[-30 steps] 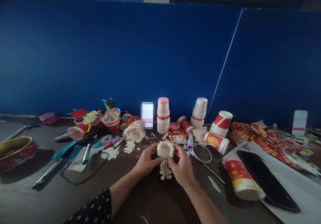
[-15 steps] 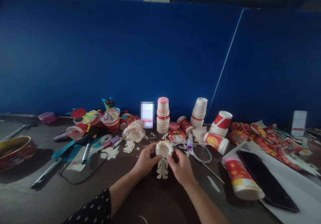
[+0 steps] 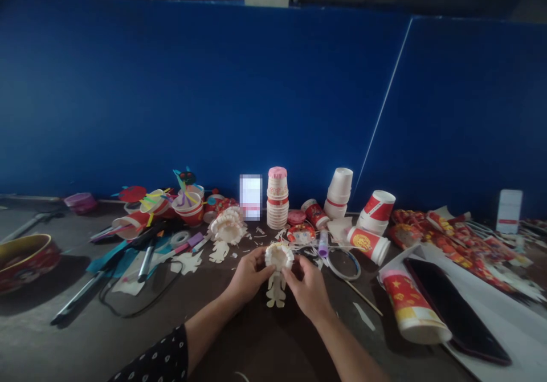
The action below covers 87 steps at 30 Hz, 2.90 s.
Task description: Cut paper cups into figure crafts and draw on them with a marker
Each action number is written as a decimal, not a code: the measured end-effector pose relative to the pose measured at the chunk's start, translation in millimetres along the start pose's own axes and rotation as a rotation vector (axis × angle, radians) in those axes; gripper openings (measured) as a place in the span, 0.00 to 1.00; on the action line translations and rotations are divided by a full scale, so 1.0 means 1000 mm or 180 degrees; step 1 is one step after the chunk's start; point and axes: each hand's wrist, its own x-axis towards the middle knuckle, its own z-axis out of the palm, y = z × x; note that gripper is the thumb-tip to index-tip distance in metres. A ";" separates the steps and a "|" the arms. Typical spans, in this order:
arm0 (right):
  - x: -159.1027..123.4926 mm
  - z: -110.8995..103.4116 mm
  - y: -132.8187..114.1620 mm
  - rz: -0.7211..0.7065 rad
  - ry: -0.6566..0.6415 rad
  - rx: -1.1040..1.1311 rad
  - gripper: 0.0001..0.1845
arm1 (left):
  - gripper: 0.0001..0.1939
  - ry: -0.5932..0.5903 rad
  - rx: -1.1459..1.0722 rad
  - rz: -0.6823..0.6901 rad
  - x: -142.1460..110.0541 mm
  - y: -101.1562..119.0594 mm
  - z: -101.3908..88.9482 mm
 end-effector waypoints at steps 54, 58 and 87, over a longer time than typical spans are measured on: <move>0.000 0.000 -0.003 0.0224 -0.0071 0.0534 0.20 | 0.27 0.0094 -0.0504 -0.0464 0.000 0.007 -0.002; 0.002 0.001 0.004 0.0196 -0.0089 0.0222 0.16 | 0.26 0.0040 -0.0292 -0.0352 0.000 0.007 -0.001; 0.002 0.000 0.007 0.0331 -0.0057 -0.0193 0.14 | 0.18 -0.0034 -0.0170 -0.0326 -0.001 0.009 0.001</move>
